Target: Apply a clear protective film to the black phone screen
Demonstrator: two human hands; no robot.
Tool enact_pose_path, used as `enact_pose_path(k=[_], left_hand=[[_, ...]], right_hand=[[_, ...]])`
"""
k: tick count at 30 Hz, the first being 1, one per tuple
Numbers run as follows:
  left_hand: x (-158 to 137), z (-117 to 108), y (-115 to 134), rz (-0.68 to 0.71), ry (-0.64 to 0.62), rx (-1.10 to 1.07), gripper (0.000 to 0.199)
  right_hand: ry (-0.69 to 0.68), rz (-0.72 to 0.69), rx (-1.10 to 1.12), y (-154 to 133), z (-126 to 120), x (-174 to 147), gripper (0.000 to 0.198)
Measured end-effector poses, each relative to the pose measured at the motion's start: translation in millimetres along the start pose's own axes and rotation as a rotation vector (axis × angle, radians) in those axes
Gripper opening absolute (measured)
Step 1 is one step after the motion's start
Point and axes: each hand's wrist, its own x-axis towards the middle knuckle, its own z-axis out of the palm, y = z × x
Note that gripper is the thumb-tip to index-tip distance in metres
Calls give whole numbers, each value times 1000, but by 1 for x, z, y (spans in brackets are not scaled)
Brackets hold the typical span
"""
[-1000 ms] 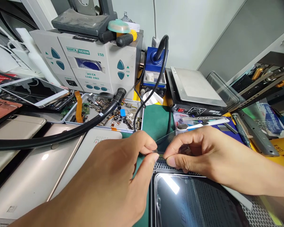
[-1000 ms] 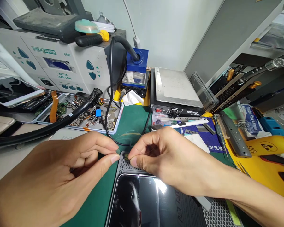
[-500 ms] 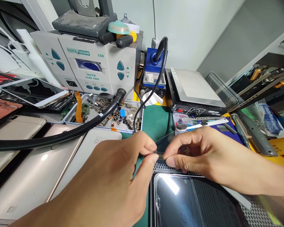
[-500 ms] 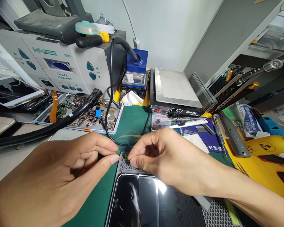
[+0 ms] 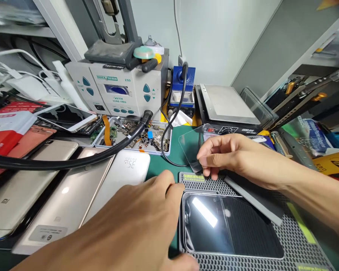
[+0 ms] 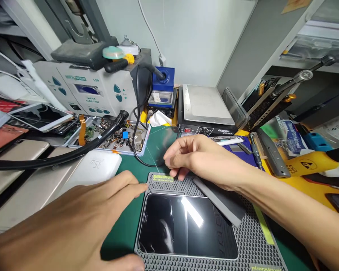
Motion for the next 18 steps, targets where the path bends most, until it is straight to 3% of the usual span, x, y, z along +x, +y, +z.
enact_pose_path(k=[5, 10, 15, 18], left_hand=[[6, -12, 21, -34, -139, 78, 21], [5, -11, 25, -49, -109, 69, 31], [4, -4, 27, -74, -142, 65, 41], [0, 5, 24, -44, -55, 64, 39]], right_hand=[[-57, -65, -83, -2, 0, -10, 9], [-110, -139, -86, 8, -1, -20, 13], [-17, -111, -4, 14, 7, -28, 14], [48, -117, -68, 14, 15, -34, 15]])
